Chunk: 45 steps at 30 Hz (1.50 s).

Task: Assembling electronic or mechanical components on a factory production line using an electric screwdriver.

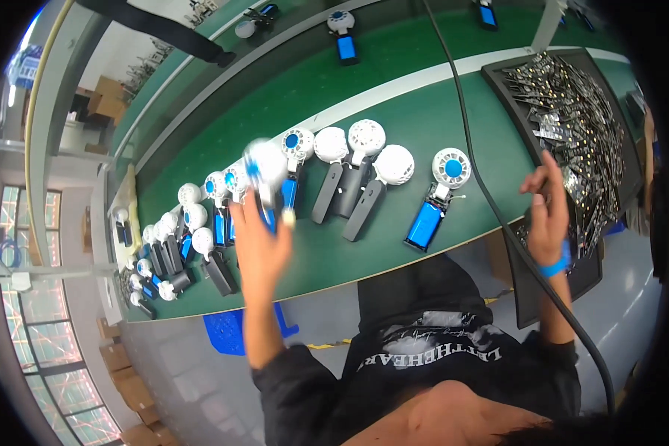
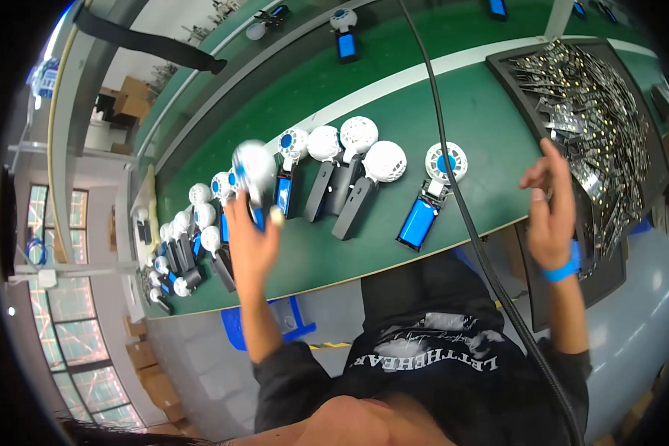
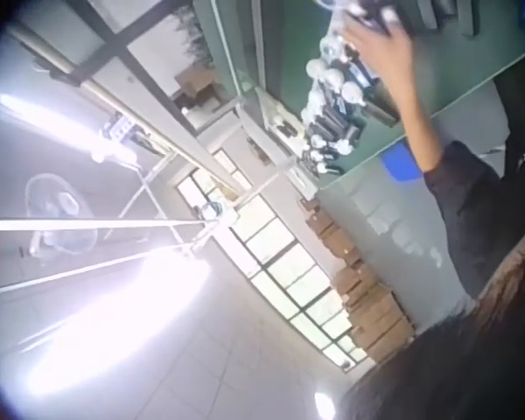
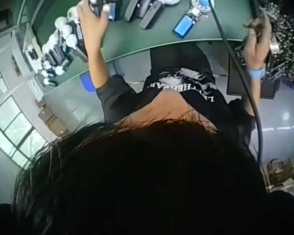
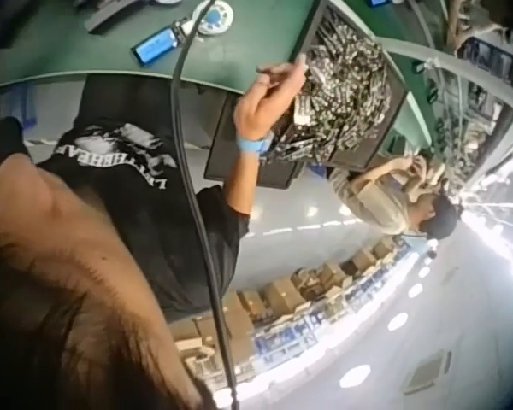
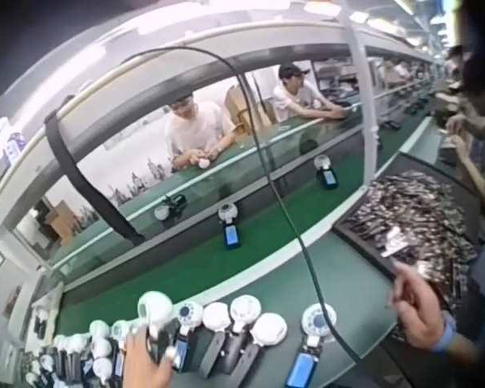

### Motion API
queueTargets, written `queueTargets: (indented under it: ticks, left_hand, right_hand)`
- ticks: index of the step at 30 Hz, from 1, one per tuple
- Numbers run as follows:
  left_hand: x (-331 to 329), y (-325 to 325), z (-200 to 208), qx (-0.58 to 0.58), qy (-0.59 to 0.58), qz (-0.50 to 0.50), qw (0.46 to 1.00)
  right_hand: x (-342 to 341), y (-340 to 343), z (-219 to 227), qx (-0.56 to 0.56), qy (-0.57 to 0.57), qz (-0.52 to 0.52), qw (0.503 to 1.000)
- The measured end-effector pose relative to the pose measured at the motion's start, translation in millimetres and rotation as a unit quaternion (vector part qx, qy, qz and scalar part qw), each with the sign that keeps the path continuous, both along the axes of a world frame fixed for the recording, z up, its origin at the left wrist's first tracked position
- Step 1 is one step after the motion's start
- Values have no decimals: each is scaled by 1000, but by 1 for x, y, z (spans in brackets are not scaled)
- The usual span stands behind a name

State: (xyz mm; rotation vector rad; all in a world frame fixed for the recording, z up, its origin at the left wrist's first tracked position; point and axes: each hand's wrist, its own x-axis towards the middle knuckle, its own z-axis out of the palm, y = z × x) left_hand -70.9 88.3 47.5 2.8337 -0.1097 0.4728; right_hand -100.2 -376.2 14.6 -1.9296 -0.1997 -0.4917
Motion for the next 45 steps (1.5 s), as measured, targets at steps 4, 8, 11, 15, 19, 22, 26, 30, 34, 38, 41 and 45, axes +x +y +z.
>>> queueTargets:
  ticks: [4, 8, 11, 15, 19, 22, 26, 30, 34, 38, 41, 45]
  left_hand:
    - [-104, -26, -8, -126, 125, 101, 979]
    - [-123, -32, -45, -88, 99, 161, 978]
    - [-111, -39, -52, -50, 3, 148, 988]
    - [-101, -73, -46, -50, -162, 72, 983]
    - [-73, -147, -35, -231, -38, -118, 965]
    - [-25, -196, -46, -305, -26, -134, 942]
    - [1, -193, -62, -306, 7, -240, 921]
    - [4, -190, -62, -345, 48, -241, 906]
    - [7, -182, -55, -306, 13, -282, 909]
    - [9, -177, -66, -329, -2, -276, 903]
    - [12, -179, -64, -351, 10, -273, 896]
    - [15, -173, -69, -344, 5, -289, 893]
  right_hand:
    - [-5, 52, -41, 122, -15, -90, 988]
    - [0, 63, -44, 54, 59, -30, 996]
    - [-11, 48, -49, 1, 126, 25, 992]
    - [-16, 41, -48, -22, 196, 43, 979]
    - [-19, 60, -41, 89, 169, 43, 981]
    - [-25, 73, -53, 166, 150, 65, 972]
    - [-27, 75, -56, 229, 180, 113, 950]
    - [-19, 81, -49, 235, 231, 172, 929]
    - [1, 91, -47, 197, 277, 189, 921]
    - [8, 91, -47, 225, 258, 176, 923]
    - [3, 86, -42, 273, 230, 168, 919]
    - [-11, 79, -37, 277, 221, 120, 927]
